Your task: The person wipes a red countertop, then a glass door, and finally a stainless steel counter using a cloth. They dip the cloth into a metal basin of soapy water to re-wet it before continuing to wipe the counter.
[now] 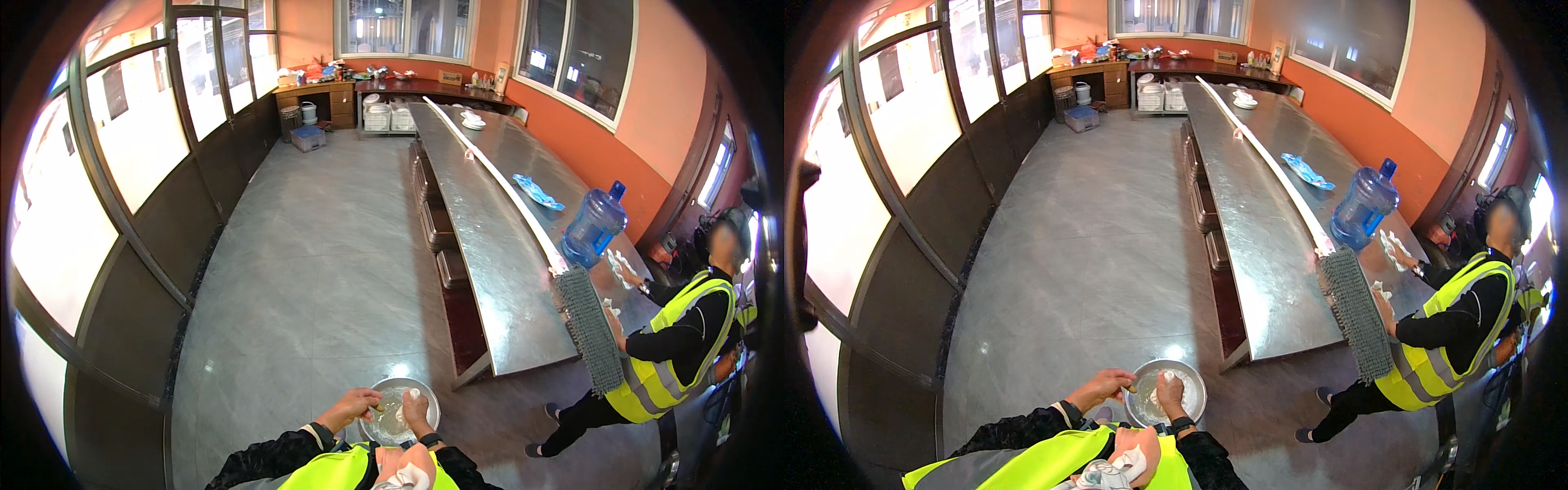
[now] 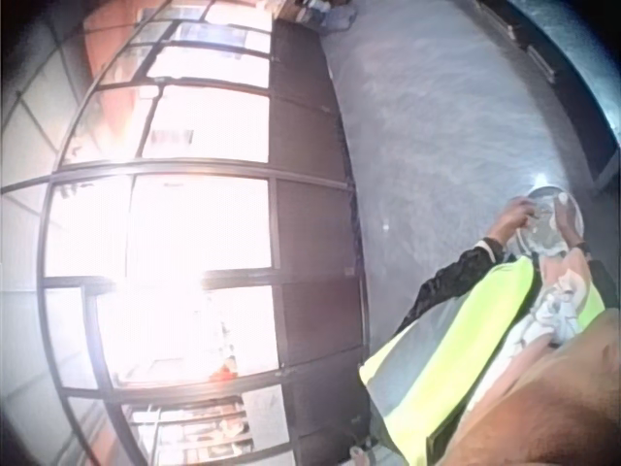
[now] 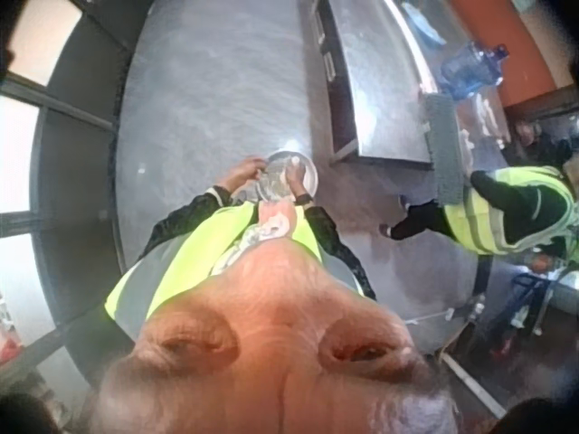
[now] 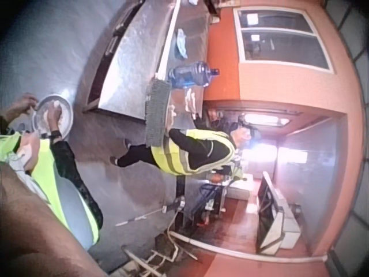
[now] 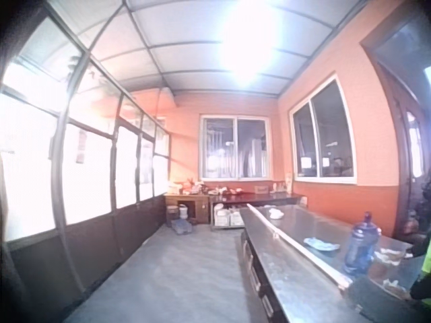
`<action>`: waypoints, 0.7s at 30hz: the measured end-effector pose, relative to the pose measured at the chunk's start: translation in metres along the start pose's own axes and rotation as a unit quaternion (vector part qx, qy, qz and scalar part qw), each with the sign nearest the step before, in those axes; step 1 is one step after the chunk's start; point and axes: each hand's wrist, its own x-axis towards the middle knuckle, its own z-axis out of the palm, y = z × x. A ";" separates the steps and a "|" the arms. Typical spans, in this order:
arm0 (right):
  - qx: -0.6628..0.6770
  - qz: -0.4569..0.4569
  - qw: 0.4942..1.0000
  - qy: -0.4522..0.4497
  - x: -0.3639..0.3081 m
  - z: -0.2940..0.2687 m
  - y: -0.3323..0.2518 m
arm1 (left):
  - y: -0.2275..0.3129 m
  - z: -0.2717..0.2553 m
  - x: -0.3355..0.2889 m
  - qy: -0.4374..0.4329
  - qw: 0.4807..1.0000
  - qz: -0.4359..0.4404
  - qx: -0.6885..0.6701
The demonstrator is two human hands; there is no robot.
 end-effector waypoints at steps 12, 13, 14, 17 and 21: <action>0.339 0.113 0.930 -0.089 -0.004 -0.024 -0.047 | -0.010 0.018 0.013 0.024 0.997 -0.014 0.072; 0.367 0.121 0.918 -0.089 -0.005 -0.028 -0.052 | -0.011 0.019 0.014 0.009 0.997 -0.030 0.069; 0.381 0.126 0.911 -0.095 -0.007 -0.031 -0.056 | -0.012 0.019 0.014 0.000 0.996 -0.046 0.071; 0.421 0.123 0.892 -0.112 -0.012 -0.037 -0.063 | -0.012 0.024 0.016 -0.046 0.997 -0.048 0.032; 0.435 0.102 0.889 -0.101 -0.017 -0.035 -0.064 | -0.005 0.033 0.011 -0.034 0.999 -0.006 0.022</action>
